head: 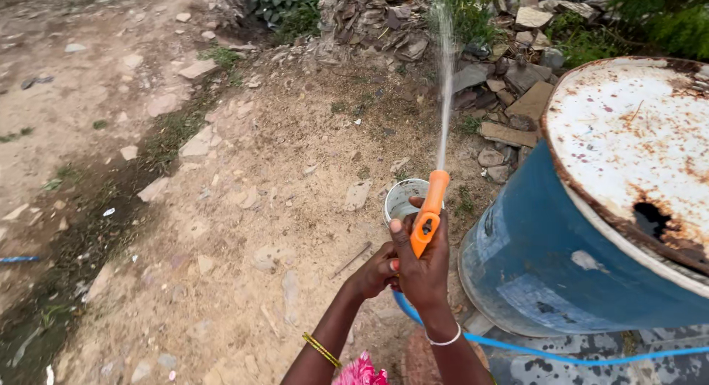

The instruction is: The person uses a spray nozzle attached to a hose to water a small green plant and several potted plants arranged along the side of a building.

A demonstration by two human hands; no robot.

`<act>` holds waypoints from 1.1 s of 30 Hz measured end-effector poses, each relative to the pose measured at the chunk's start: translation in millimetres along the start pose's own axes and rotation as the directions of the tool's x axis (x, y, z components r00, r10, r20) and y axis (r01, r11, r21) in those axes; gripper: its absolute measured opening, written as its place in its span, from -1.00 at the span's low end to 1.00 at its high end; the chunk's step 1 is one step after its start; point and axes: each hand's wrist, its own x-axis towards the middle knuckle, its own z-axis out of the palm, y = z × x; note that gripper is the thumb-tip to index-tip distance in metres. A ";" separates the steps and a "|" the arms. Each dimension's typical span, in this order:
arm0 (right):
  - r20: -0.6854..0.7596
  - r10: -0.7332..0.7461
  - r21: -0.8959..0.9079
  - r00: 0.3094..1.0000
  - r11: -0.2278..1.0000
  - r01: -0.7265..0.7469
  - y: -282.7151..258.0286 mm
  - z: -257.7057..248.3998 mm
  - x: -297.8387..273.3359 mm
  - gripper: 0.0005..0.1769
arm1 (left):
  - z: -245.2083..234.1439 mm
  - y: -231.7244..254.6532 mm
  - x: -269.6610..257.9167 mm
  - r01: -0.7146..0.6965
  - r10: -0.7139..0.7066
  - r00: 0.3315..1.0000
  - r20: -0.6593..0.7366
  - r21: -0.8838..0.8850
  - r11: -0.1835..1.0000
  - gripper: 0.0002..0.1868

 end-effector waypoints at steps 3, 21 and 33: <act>-0.047 -0.046 -0.015 0.998 0.999 0.046 3.0 27.1 2.0 -0.48 | -7.9 15.2 -3.8 -0.028 0.028 1.000 0.000 0.033 0.999 0.24; -0.198 -0.045 -0.213 0.979 0.977 0.002 36.8 177.5 -10.5 -0.48 | -74.8 73.8 -92.0 -0.193 0.199 0.977 -0.080 0.074 0.978 0.33; -0.147 0.080 -0.133 0.986 0.986 -0.100 47.5 171.2 -5.4 -0.50 | -84.1 52.8 -83.5 -0.216 0.247 0.943 -0.225 0.154 0.964 0.35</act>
